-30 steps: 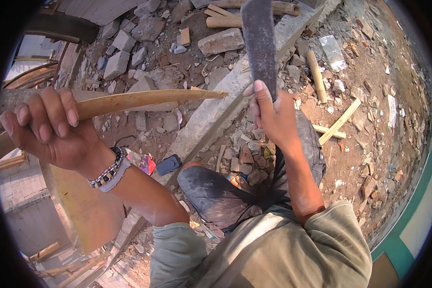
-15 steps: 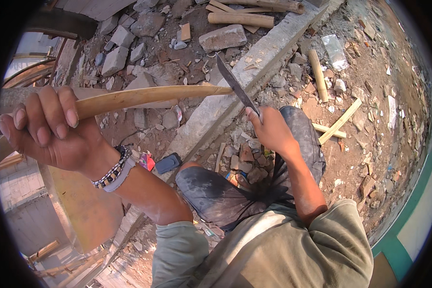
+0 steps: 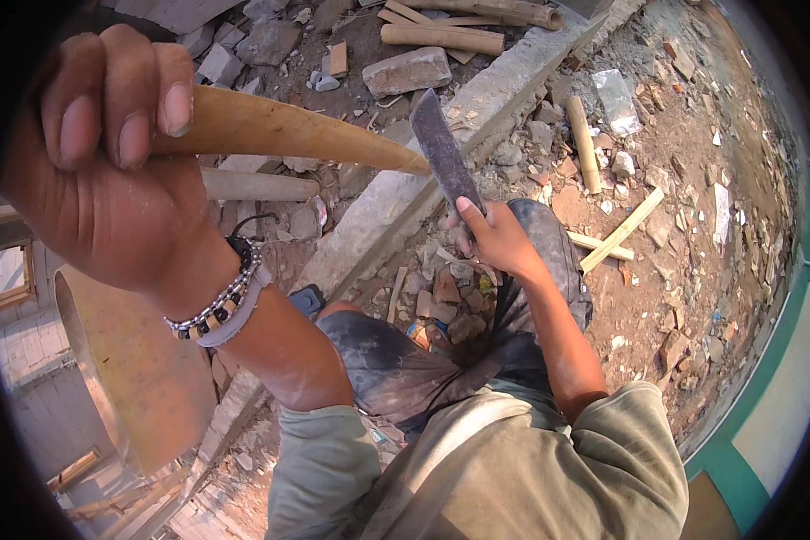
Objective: The person whittles and sharpens wood using a large blade, shaping a piece of bamboo and a wooden stake by hand while sitting on the ground.
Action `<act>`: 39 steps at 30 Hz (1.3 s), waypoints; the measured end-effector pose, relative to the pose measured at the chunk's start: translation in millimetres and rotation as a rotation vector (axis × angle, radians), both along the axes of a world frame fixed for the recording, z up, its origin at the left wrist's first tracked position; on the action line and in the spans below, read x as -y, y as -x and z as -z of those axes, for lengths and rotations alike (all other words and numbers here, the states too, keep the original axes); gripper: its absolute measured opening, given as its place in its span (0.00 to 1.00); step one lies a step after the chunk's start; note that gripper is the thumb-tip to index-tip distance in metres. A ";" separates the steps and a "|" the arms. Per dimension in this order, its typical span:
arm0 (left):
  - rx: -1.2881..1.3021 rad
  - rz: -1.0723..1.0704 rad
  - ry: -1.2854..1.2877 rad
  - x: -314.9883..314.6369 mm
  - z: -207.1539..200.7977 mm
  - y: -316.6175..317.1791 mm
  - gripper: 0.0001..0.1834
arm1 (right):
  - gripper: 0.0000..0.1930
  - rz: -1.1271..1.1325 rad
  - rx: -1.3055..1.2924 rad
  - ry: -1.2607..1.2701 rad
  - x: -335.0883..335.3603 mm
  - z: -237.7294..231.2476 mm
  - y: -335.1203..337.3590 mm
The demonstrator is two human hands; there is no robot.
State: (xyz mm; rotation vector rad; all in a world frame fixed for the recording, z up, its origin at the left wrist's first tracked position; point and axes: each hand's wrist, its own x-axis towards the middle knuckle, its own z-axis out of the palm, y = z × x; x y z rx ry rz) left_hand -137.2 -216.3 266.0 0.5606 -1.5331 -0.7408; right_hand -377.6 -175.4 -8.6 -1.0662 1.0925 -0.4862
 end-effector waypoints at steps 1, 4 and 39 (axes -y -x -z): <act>-0.017 -0.042 0.022 2.3 2.2 8.9 0.16 | 0.25 0.002 0.001 0.006 2.1 -6.2 1.6; -0.049 -0.102 -0.011 1.3 -1.4 -12.3 0.18 | 0.24 0.043 -0.200 0.323 1.1 -62.9 -6.0; -0.122 -0.324 0.046 -34.9 6.4 -7.4 0.12 | 0.26 0.497 0.175 0.365 -3.0 -92.2 -3.7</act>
